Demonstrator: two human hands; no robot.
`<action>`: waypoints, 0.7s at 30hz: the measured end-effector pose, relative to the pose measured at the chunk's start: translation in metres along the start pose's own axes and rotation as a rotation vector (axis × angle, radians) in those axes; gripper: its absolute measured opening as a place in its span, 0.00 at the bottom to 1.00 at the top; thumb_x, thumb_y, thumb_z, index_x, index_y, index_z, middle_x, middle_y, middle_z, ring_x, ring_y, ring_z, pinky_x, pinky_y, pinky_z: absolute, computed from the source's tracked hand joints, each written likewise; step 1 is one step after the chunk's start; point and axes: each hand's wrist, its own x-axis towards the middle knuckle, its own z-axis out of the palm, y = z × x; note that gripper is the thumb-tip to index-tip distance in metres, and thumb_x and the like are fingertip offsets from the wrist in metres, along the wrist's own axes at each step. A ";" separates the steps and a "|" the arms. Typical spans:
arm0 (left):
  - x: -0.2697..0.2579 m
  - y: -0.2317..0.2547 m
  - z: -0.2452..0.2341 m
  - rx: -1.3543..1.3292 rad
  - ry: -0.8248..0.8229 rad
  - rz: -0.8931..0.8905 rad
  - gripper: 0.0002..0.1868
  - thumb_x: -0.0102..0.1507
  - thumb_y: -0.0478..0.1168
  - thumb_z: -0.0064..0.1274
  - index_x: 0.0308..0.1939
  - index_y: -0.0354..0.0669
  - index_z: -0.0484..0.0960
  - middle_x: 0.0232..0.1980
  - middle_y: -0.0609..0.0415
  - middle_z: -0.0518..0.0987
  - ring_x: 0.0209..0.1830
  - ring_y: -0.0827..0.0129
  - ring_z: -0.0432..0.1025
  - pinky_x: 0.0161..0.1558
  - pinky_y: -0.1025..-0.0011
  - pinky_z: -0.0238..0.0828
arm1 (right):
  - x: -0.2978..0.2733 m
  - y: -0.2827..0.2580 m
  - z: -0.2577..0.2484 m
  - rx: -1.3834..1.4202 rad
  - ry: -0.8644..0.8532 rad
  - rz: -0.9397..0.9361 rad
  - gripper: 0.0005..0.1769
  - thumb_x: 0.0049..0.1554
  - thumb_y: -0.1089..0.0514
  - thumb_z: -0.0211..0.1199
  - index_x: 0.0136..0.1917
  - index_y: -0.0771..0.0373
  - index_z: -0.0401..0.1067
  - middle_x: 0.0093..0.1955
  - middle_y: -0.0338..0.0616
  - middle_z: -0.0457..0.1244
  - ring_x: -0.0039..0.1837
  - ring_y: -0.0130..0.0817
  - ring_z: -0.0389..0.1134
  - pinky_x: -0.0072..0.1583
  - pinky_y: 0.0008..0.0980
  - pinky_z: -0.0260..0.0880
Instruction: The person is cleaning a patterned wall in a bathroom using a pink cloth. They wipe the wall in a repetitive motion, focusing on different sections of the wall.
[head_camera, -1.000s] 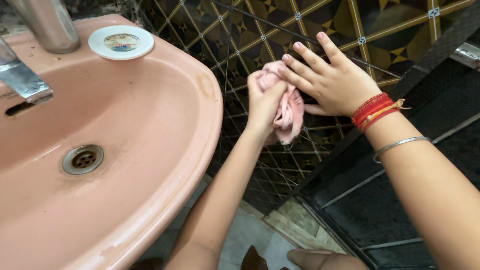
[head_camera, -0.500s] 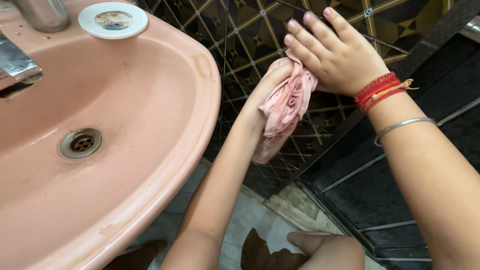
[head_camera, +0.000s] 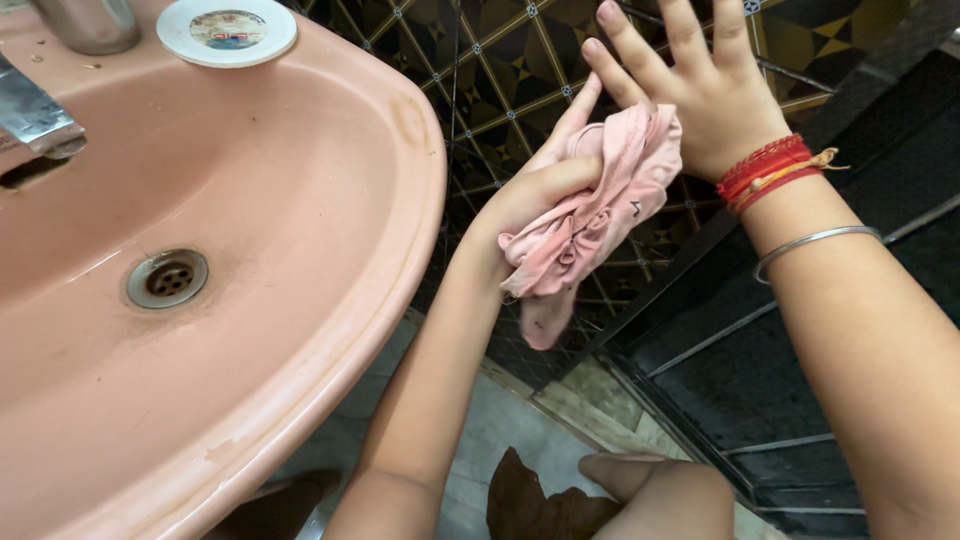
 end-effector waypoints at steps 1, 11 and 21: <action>0.000 0.001 0.001 0.006 0.011 0.005 0.50 0.67 0.29 0.46 0.85 0.47 0.32 0.71 0.34 0.69 0.67 0.56 0.71 0.64 0.63 0.72 | 0.001 0.000 -0.001 -0.005 -0.011 -0.022 0.32 0.68 0.37 0.47 0.81 0.43 0.62 0.84 0.35 0.51 0.83 0.42 0.46 0.78 0.57 0.38; 0.020 -0.021 -0.043 0.235 0.399 0.290 0.35 0.65 0.32 0.51 0.74 0.32 0.55 0.61 0.35 0.74 0.54 0.58 0.76 0.52 0.67 0.78 | -0.009 -0.012 0.019 0.361 0.034 -0.106 0.30 0.69 0.35 0.51 0.78 0.47 0.69 0.87 0.35 0.53 0.85 0.40 0.51 0.82 0.51 0.46; 0.049 -0.048 -0.060 0.095 0.916 0.911 0.30 0.71 0.46 0.47 0.71 0.36 0.56 0.69 0.41 0.65 0.65 0.63 0.66 0.64 0.67 0.66 | -0.006 -0.007 0.014 0.304 0.027 -0.115 0.42 0.64 0.30 0.54 0.85 0.46 0.58 0.86 0.41 0.52 0.83 0.45 0.52 0.80 0.54 0.49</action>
